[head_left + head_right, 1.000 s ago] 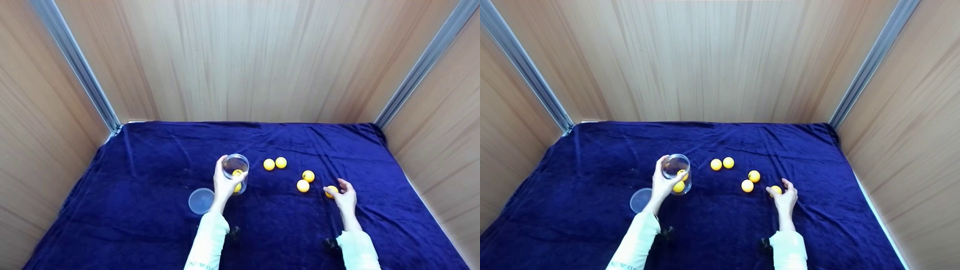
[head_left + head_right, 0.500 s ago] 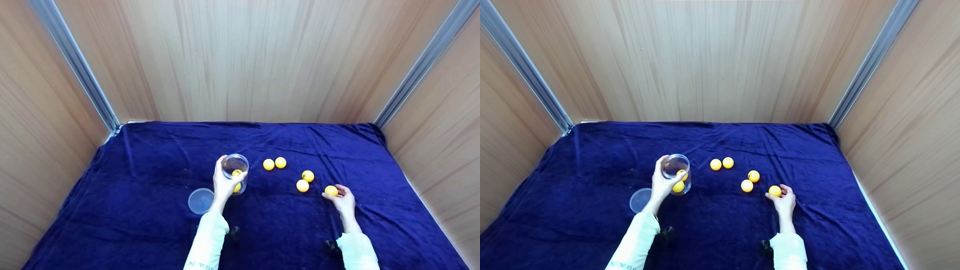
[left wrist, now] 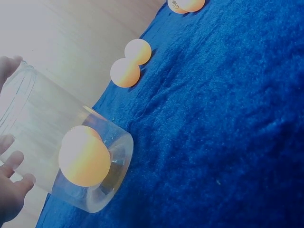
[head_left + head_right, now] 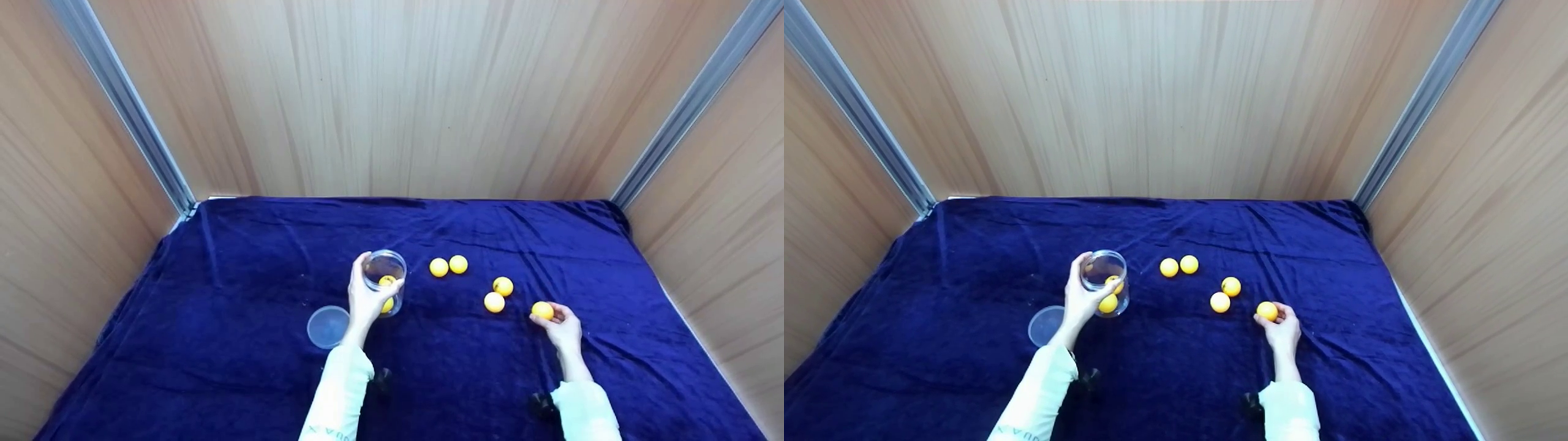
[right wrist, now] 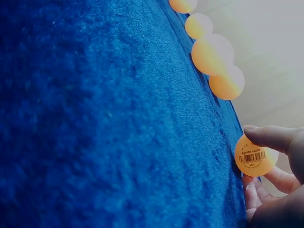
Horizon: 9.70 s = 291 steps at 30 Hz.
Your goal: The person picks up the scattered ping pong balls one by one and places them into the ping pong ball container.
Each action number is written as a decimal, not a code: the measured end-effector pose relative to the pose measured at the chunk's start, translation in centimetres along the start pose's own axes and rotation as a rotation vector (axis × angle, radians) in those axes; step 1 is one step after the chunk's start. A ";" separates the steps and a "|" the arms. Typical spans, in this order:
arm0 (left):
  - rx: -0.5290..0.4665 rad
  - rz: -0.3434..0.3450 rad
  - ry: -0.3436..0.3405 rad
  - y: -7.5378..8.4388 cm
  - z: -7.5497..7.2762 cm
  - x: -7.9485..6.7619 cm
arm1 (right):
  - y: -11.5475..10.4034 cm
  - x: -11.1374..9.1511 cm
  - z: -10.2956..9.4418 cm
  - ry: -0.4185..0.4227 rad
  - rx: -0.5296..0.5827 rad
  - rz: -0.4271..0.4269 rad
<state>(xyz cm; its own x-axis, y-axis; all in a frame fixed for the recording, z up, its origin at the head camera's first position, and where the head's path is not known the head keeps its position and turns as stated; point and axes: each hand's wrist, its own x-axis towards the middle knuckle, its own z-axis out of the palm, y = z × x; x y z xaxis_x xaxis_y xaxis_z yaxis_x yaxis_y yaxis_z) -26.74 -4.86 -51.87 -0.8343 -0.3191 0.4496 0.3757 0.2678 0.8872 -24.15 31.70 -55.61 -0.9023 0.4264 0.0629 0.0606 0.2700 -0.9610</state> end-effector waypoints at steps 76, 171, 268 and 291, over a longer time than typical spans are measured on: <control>-0.003 0.004 -0.005 0.0 0.0 0.0 | -14.2 -4.4 15.1 -0.319 0.255 -0.269; -0.123 -0.037 -0.011 4.1 -0.7 -0.5 | -7.6 -3.4 8.0 -0.332 -0.164 -0.458; -0.091 -0.065 -0.004 0.8 0.2 -0.1 | -14.6 -7.1 11.0 -0.400 -0.037 -0.477; -0.075 -0.062 -0.016 0.2 0.2 -0.1 | -18.1 -8.0 15.7 -0.473 0.049 -0.502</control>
<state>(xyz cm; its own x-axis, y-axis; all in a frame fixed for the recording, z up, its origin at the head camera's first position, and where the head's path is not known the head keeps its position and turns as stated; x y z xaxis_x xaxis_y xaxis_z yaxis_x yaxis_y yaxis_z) -26.69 -4.60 -51.76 -0.8630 -0.3182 0.3924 0.3519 0.1788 0.9188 -24.73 9.88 -42.96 -0.9061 -0.1652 0.3895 -0.4222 0.2920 -0.8582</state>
